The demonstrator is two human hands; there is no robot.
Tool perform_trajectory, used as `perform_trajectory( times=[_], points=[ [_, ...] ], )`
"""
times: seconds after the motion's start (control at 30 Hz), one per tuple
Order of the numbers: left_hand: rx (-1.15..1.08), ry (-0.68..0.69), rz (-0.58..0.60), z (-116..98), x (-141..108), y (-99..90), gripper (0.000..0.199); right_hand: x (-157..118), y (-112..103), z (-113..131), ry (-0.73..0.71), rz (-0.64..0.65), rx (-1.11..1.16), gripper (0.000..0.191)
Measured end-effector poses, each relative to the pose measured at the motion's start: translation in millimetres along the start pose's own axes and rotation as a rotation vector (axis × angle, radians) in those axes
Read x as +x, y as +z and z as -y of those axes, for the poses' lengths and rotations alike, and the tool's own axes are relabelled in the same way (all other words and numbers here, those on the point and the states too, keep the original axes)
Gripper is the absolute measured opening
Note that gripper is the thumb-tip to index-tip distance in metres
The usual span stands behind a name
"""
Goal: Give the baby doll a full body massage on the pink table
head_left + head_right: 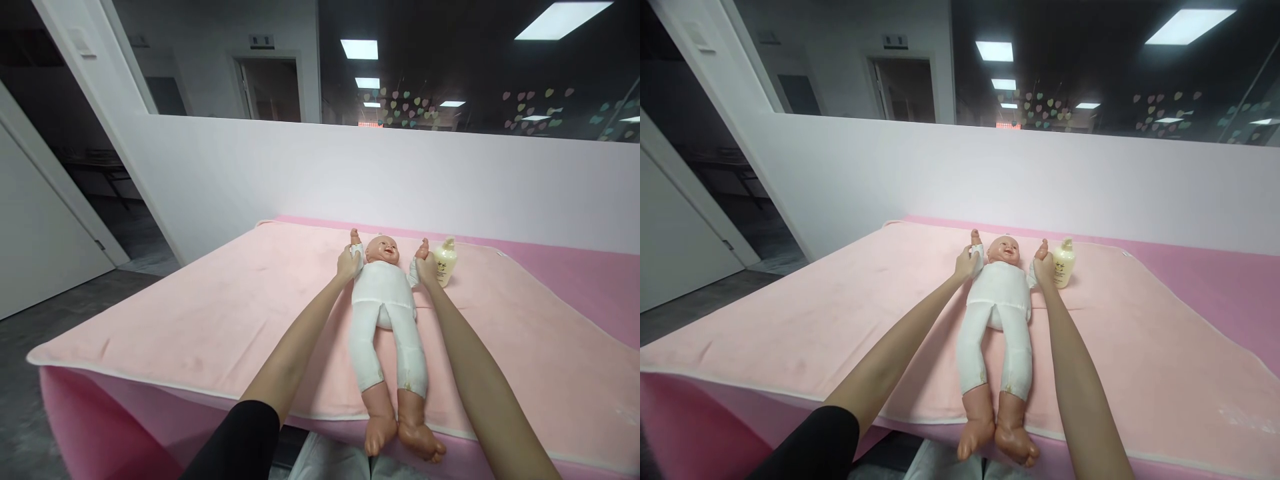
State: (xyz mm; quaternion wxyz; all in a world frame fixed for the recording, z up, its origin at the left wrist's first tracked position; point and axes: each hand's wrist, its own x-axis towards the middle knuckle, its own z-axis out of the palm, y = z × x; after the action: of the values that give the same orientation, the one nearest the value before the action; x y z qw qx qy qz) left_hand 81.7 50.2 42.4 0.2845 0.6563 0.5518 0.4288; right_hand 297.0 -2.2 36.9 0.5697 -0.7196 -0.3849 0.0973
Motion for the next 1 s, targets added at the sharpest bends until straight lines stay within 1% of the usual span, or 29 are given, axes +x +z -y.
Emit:
perform_trajectory(
  times=[0.07,0.13,0.2,0.27,0.33,0.37,0.4,0.43,0.47,0.5,0.57,0.63,0.67,0.7,0.77,0.87,0.93,1.0],
  points=[
    [-0.034,0.005,-0.008,0,-3,0.4,0.041,-2,-1,1,-0.012,-0.009,0.031,0.032],
    [-0.094,0.066,-0.041,6,-10,-1.4,0.042,-10,-5,-1,-0.041,-0.016,0.065,0.03],
    [-0.159,0.227,-0.072,18,-22,-7.0,0.047,-25,-12,-6,-0.13,-0.027,0.122,0.036],
    [-0.179,0.452,-0.064,30,-34,-15.6,0.052,-42,-19,-14,-0.264,-0.015,0.18,0.048],
    [-0.113,0.654,0.019,35,-43,-23.0,0.05,-54,-23,-21,-0.366,0.025,0.196,0.053],
    [-0.061,0.721,0.072,34,-44,-24.7,0.049,-56,-22,-23,-0.396,0.045,0.186,0.052],
    [-0.01,0.756,0.115,31,-44,-24.5,0.047,-54,-20,-23,-0.416,0.055,0.172,0.049],
    [0.029,0.755,0.133,25,-41,-22.1,0.046,-48,-17,-22,-0.427,0.058,0.155,0.047],
    [0.055,0.715,0.116,19,-36,-18.0,0.046,-40,-13,-21,-0.422,0.058,0.132,0.045],
    [0.067,0.637,0.067,11,-31,-12.5,0.045,-30,-8,-19,-0.387,0.057,0.103,0.043],
    [0.08,0.386,-0.033,0,-19,-0.9,0.041,-10,1,-17,-0.239,0.071,0.028,0.038],
    [0.083,0.141,-0.065,-3,-10,7.0,0.036,5,6,-19,-0.106,0.073,-0.022,0.032],
    [0.079,0.067,-0.062,-1,-7,8.4,0.034,8,7,-21,-0.076,0.067,-0.028,0.03],
    [0.069,0.03,-0.055,2,-5,8.1,0.032,10,7,-24,-0.079,0.061,-0.018,0.03],
    [0.034,0.032,-0.056,12,-4,3.4,0.028,10,4,-31,-0.125,0.058,0.048,0.034],
    [-0.03,0.041,-0.074,24,-7,-6.2,0.024,8,-1,-37,-0.141,0.073,0.203,0.05],
    [-0.064,0.05,-0.072,27,-9,-9.5,0.023,7,-3,-37,-0.121,0.083,0.267,0.058],
    [-0.083,0.096,-0.051,25,-11,-9.2,0.025,5,-3,-34,-0.14,0.091,0.291,0.06]
  ],
)
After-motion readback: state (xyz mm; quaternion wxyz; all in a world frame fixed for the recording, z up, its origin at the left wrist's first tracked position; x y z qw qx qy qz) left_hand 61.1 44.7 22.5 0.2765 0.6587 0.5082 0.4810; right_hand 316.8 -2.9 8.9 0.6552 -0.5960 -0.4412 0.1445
